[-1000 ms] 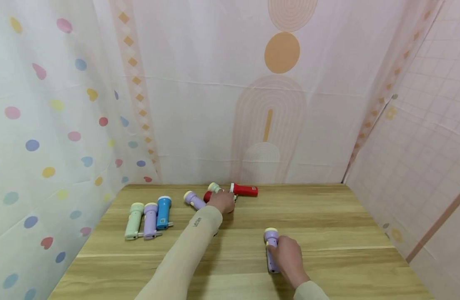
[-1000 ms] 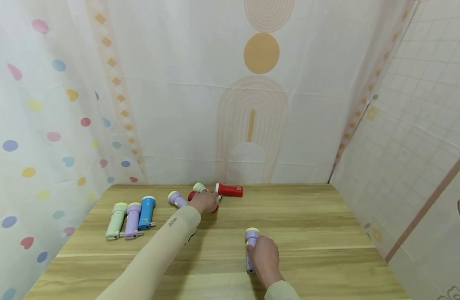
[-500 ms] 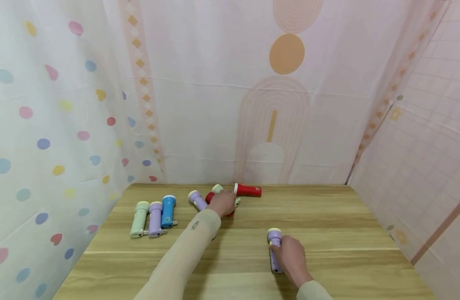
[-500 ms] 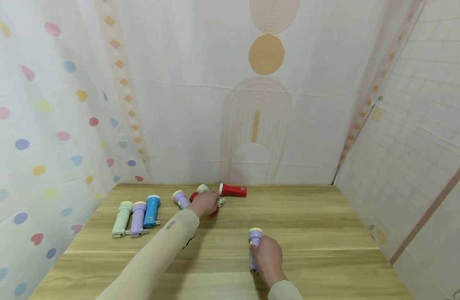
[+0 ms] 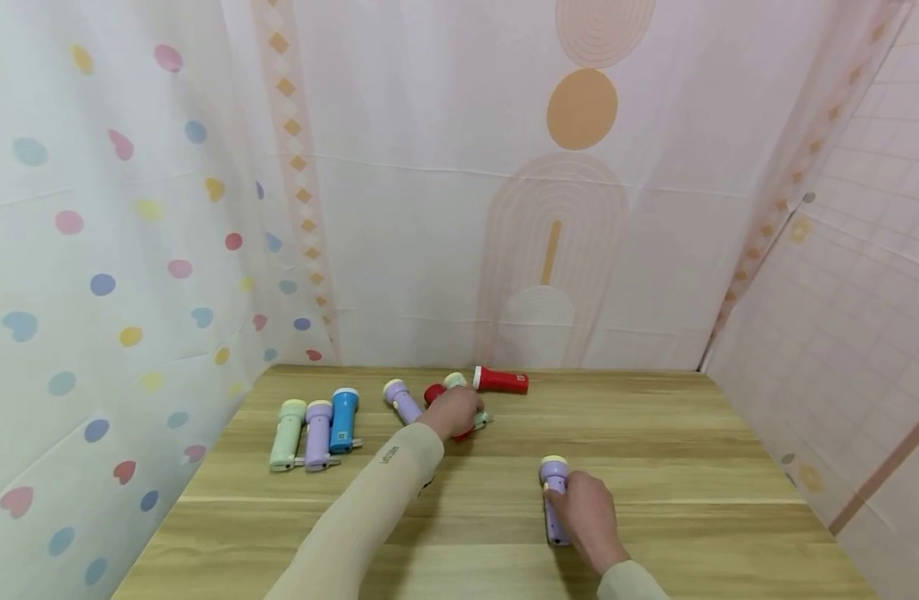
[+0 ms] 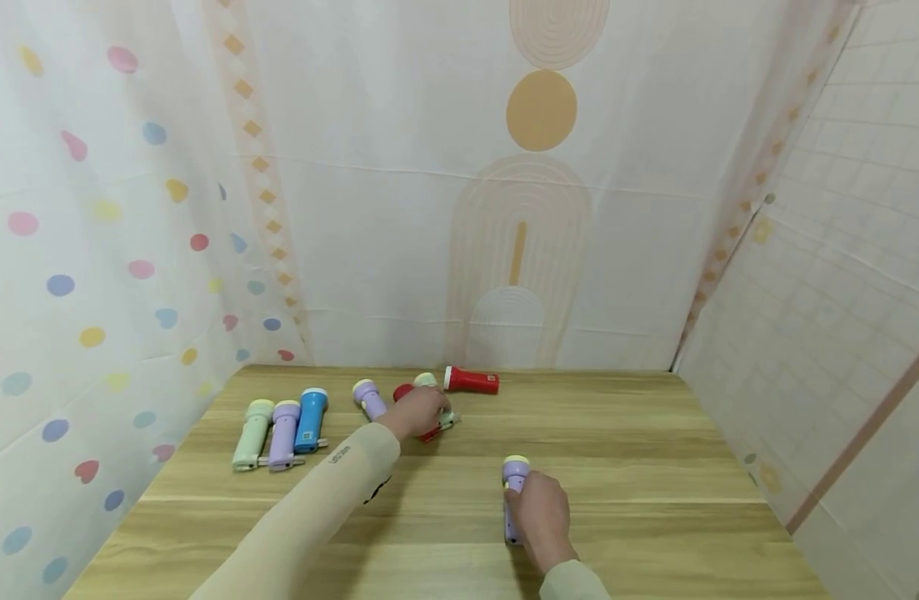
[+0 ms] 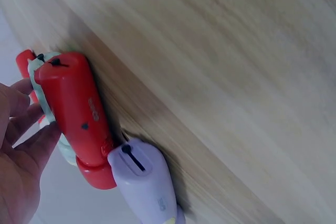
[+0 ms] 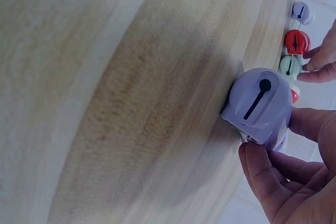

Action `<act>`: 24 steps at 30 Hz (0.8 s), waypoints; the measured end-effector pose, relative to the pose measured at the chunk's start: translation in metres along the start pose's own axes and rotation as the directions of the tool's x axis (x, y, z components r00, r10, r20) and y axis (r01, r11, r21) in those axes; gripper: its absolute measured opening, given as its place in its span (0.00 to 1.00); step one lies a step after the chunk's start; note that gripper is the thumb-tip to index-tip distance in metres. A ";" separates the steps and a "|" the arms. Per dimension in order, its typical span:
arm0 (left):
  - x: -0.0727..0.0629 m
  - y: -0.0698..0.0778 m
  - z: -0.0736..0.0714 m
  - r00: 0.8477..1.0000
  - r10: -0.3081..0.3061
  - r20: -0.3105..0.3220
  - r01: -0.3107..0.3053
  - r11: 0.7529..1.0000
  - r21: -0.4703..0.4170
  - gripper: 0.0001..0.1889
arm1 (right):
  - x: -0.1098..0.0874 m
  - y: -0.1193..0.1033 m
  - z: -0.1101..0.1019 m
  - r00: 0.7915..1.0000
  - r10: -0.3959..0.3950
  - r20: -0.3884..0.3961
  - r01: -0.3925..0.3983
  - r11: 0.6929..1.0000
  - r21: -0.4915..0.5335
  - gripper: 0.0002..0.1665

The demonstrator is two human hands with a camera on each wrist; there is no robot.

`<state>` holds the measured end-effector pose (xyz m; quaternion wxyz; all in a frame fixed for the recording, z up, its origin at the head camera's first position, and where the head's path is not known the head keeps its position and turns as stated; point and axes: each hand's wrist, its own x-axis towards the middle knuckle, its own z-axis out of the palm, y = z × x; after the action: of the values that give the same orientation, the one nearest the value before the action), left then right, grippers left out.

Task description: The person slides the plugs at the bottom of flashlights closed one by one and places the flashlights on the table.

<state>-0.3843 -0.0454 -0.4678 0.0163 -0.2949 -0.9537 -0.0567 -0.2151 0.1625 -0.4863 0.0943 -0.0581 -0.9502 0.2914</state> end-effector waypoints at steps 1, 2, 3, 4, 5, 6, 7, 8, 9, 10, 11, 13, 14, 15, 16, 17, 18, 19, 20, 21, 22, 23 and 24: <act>0.000 0.002 0.001 1.000 0.018 0.004 -0.018 1.000 0.004 0.09 | 0.000 0.000 0.000 1.000 -0.006 -0.006 0.006 1.000 0.000 0.13; 0.001 0.003 0.001 0.999 0.035 0.004 -0.035 0.999 0.005 0.08 | 0.000 0.001 0.000 1.000 -0.009 -0.008 0.009 1.000 0.000 0.13; 0.001 0.004 0.002 0.999 0.048 0.003 -0.048 0.999 0.002 0.08 | 0.000 0.001 0.001 1.000 -0.012 -0.011 0.012 1.000 0.001 0.14; 0.001 0.006 0.002 0.998 0.054 0.007 -0.054 0.999 0.001 0.08 | -0.001 0.001 0.001 1.000 -0.014 -0.013 0.014 1.000 0.002 0.14; 0.001 0.007 0.003 0.998 0.057 0.011 -0.057 0.998 -0.002 0.09 | -0.001 0.001 0.001 1.000 -0.016 -0.015 0.016 1.000 0.002 0.14; 0.001 0.008 0.004 0.998 0.058 0.013 -0.058 0.998 0.003 0.09 | -0.001 0.001 0.001 1.000 -0.017 -0.016 0.017 1.000 0.000 0.14; 0.002 0.009 0.005 0.998 0.054 0.017 -0.055 0.998 0.006 0.09 | -0.001 0.001 0.001 1.000 -0.017 -0.015 0.017 1.000 0.000 0.14; 0.002 0.009 0.006 0.999 0.047 0.021 -0.047 0.999 0.007 0.09 | -0.001 0.000 0.001 1.000 -0.017 -0.015 0.017 1.000 -0.002 0.14; 0.002 0.010 0.007 0.999 0.047 0.022 -0.047 0.999 0.011 0.09 | -0.001 0.000 0.001 1.000 -0.016 -0.014 0.016 1.000 -0.004 0.14; 0.002 0.010 0.008 0.999 0.049 0.023 -0.050 0.999 0.016 0.09 | -0.001 0.000 0.001 1.000 -0.014 -0.011 0.014 1.000 -0.006 0.14; 0.002 0.011 0.008 0.998 0.055 0.019 -0.055 0.998 0.018 0.09 | -0.001 0.000 0.001 1.000 -0.011 -0.008 0.010 1.000 -0.007 0.14; 0.002 0.013 0.009 0.996 0.087 0.005 -0.087 0.995 0.037 0.09 | 0.000 0.000 0.001 1.000 0.005 0.005 -0.005 1.000 -0.008 0.14; 0.001 0.014 0.010 0.995 0.104 -0.003 -0.104 0.994 0.045 0.08 | 0.000 -0.001 0.001 1.000 0.015 0.013 -0.015 1.000 -0.007 0.14; 0.000 0.015 0.010 0.992 0.124 -0.013 -0.123 0.991 0.053 0.08 | 0.001 -0.001 0.001 0.999 0.026 0.021 -0.025 1.000 -0.006 0.13; -0.001 0.016 0.010 0.990 0.137 -0.022 -0.135 0.989 0.060 0.08 | 0.001 -0.001 0.001 0.999 0.035 0.028 -0.035 0.999 -0.005 0.13; -0.002 0.018 0.011 0.989 0.148 -0.029 -0.146 0.987 0.064 0.08 | 0.002 -0.001 0.001 0.998 0.044 0.034 -0.043 0.999 -0.004 0.13; -0.003 0.019 0.011 0.986 0.165 -0.034 -0.162 0.984 0.073 0.08 | 0.002 -0.001 0.001 0.998 0.051 0.040 -0.051 0.999 -0.004 0.13; -0.004 0.021 0.011 0.984 0.176 -0.036 -0.173 0.982 0.072 0.08 | 0.002 -0.001 0.001 0.997 0.056 0.044 -0.056 0.998 -0.005 0.13; -0.005 0.023 0.011 0.981 0.190 -0.035 -0.187 0.979 0.076 0.08 | 0.002 -0.001 0.002 0.997 0.058 0.044 -0.058 0.998 -0.006 0.13; -0.007 0.024 0.012 0.978 0.207 -0.036 -0.203 0.976 0.082 0.09 | 0.002 -0.001 0.002 0.997 0.059 0.042 -0.059 0.998 -0.008 0.13; -0.009 0.026 0.011 0.974 0.222 -0.034 -0.219 0.972 0.086 0.09 | 0.002 -0.001 0.002 0.997 0.061 0.040 -0.061 0.998 -0.009 0.13; -0.010 0.029 0.011 0.971 0.235 -0.029 -0.232 0.969 0.085 0.09 | 0.002 -0.001 0.002 0.998 0.059 0.038 -0.059 0.998 -0.012 0.13; -0.012 0.031 0.011 0.968 0.248 -0.024 -0.245 0.966 0.086 0.09 | 0.002 -0.002 0.002 0.997 0.061 0.037 -0.061 0.998 -0.013 0.13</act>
<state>-0.3572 -0.0259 -0.4760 0.0520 -0.4095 -0.9106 -0.0200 -0.2177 0.1607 -0.4865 0.0673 -0.0821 -0.9512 0.2896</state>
